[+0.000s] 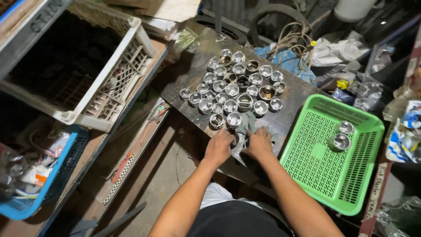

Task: The recorder is sorting through a pile of motorcycle engine pistons at a workbench, cleaning them with a cloth and placing them into a green plastic basket.

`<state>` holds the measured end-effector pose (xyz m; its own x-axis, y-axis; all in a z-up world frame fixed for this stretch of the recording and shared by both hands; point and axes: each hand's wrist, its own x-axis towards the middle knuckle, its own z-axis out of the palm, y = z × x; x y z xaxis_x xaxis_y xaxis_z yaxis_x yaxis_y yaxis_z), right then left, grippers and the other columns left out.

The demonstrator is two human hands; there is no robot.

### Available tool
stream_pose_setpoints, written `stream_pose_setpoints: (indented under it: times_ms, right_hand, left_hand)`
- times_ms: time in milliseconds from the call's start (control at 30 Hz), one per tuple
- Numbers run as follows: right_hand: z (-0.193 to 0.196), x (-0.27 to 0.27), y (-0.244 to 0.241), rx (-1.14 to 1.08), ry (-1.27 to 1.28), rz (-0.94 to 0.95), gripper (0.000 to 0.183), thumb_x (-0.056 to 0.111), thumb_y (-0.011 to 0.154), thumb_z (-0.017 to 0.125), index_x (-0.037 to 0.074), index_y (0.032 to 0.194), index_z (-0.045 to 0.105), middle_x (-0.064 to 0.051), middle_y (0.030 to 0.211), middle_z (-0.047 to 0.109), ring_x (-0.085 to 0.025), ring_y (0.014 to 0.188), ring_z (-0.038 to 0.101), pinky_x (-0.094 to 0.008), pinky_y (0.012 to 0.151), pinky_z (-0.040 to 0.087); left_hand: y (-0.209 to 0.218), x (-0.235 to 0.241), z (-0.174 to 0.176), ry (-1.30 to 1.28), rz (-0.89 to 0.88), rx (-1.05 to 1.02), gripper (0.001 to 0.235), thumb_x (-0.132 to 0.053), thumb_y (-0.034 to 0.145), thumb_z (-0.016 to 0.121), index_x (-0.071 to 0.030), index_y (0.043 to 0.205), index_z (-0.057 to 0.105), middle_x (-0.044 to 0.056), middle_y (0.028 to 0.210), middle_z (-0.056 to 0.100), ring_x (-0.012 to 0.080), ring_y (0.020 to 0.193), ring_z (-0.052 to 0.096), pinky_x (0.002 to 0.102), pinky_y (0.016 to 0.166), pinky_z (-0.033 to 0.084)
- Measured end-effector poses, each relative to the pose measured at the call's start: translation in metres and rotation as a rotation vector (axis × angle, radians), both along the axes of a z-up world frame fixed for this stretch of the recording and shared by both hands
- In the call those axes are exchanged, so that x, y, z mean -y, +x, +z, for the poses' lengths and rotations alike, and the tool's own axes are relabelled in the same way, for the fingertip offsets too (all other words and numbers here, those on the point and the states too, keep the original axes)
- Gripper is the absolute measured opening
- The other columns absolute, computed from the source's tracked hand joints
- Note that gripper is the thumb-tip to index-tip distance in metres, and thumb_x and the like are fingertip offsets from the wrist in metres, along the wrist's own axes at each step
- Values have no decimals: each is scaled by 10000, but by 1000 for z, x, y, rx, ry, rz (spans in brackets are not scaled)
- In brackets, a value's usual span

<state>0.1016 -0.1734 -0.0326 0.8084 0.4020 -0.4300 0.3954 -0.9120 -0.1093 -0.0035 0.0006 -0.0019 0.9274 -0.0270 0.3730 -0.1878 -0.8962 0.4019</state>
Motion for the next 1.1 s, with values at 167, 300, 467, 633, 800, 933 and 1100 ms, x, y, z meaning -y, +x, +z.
stream_pose_setpoints:
  times_ms: [167,300,467,633,800,933,1100]
  right_hand:
    - [-12,7,1,-92,177,-15,932,431,660,952,-40,1366,568,-295,1230,582,-489,1232,598,-545,1072,500]
    - [14,9,3,-140,190,-29,859,297,582,1011,-138,1218,631,-350,1232,577,-542,1186,620,-556,1017,555]
    - [56,11,-1,-243,64,-93,795,264,471,1060,-103,1095,729,-329,1219,634,-536,1144,655,-578,964,570]
    - [118,4,-21,-366,-64,-50,559,177,610,976,-69,1062,758,-317,1158,720,-484,1161,676,-544,989,574]
    - [59,16,0,176,-57,-7,341,195,777,742,42,1079,784,-213,1058,725,-454,1011,695,-559,939,459]
    - [96,6,-3,161,106,-66,657,406,733,865,177,1324,693,-174,1130,722,-425,1080,704,-550,981,488]
    - [91,-8,1,-57,427,-114,659,168,852,738,138,1477,531,-280,1379,548,-523,1215,617,-595,1024,543]
  left_hand:
    - [-2,0,0,-77,7,10,201,4,773,614,-124,917,674,58,898,601,290,971,622,381,724,555]
    - [-3,1,8,-105,-7,-9,193,20,773,606,-106,904,669,66,884,610,301,979,624,387,728,562]
    - [2,7,11,-88,-41,-74,253,56,789,615,-100,963,711,52,920,642,273,1013,626,345,820,555]
    - [8,12,12,-78,-64,-99,235,52,789,610,-98,950,693,54,911,622,281,1026,618,388,809,550]
    - [13,16,17,-37,-72,-98,203,8,755,677,-100,927,690,62,892,638,275,996,620,377,842,559]
    - [17,15,-1,-24,-41,-148,138,-62,807,649,-173,889,655,22,845,615,232,966,621,371,805,564]
    - [10,7,-20,-10,10,-212,127,-123,774,681,-210,859,641,-15,797,601,243,851,653,394,708,572]
